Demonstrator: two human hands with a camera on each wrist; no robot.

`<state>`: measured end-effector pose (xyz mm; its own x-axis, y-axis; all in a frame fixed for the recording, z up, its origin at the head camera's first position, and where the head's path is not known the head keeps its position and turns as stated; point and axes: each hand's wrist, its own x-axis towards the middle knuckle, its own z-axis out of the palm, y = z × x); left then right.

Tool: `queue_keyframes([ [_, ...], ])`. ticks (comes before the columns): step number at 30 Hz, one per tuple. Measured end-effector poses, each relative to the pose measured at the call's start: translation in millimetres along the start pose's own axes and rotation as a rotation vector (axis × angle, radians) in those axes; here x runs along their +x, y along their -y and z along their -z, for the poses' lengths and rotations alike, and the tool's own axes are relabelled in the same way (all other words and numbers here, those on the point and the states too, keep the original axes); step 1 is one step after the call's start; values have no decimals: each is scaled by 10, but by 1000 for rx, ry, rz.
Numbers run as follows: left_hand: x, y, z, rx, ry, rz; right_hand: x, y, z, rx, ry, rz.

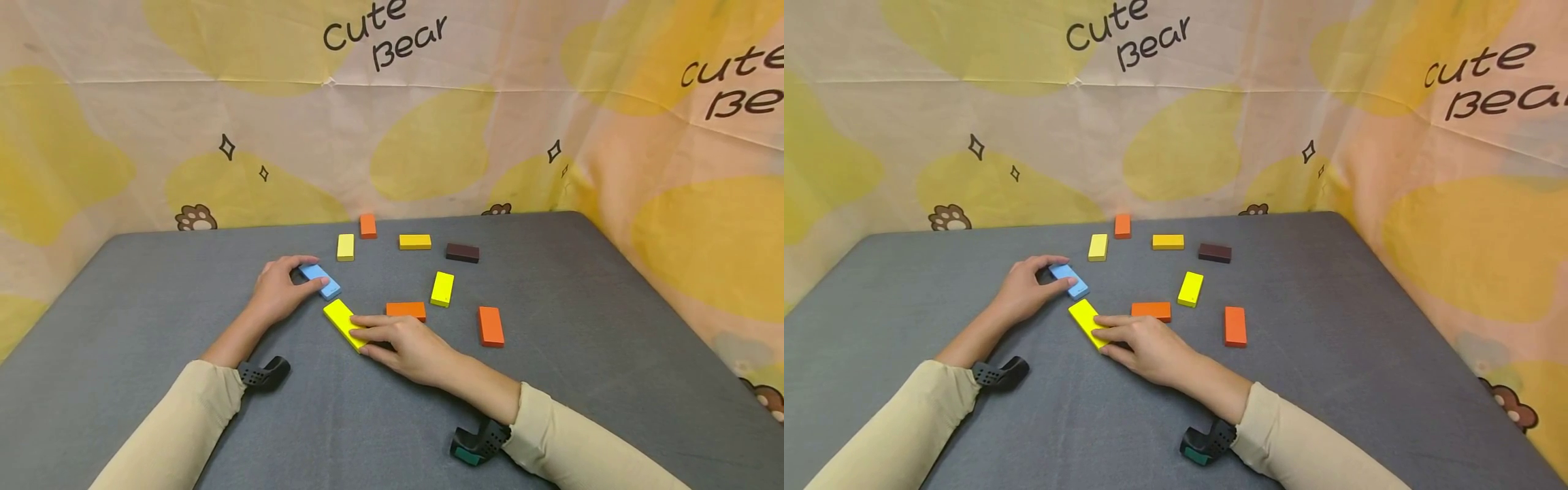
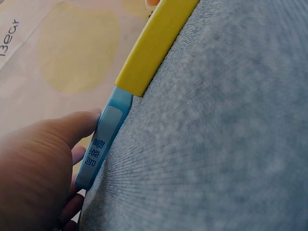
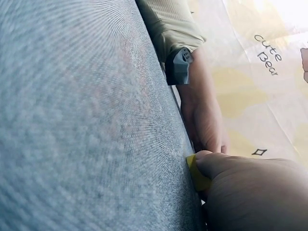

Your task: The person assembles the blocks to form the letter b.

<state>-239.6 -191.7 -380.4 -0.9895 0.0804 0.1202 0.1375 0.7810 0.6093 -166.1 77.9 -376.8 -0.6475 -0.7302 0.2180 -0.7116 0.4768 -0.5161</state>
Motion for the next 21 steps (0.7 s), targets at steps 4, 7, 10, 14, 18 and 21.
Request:
queue_keyframes([
  [4,-4,-4,-3,3,-1,-3,-4,0,-1,-10,-15,7],
  [7,-8,-8,0,2,-4,-5,-6,-5,-5,-9,-25,-1],
  [10,-12,-16,3,3,-5,-8,-5,-12,-10,-11,-32,-6],
  [14,-20,-30,6,6,-3,-13,-4,-17,-14,-21,-43,-5],
  [18,-29,-43,13,6,2,-9,-5,-18,-16,-31,-59,-6],
  [21,-33,-45,16,5,10,-5,-4,-19,-17,-31,-64,-7],
])
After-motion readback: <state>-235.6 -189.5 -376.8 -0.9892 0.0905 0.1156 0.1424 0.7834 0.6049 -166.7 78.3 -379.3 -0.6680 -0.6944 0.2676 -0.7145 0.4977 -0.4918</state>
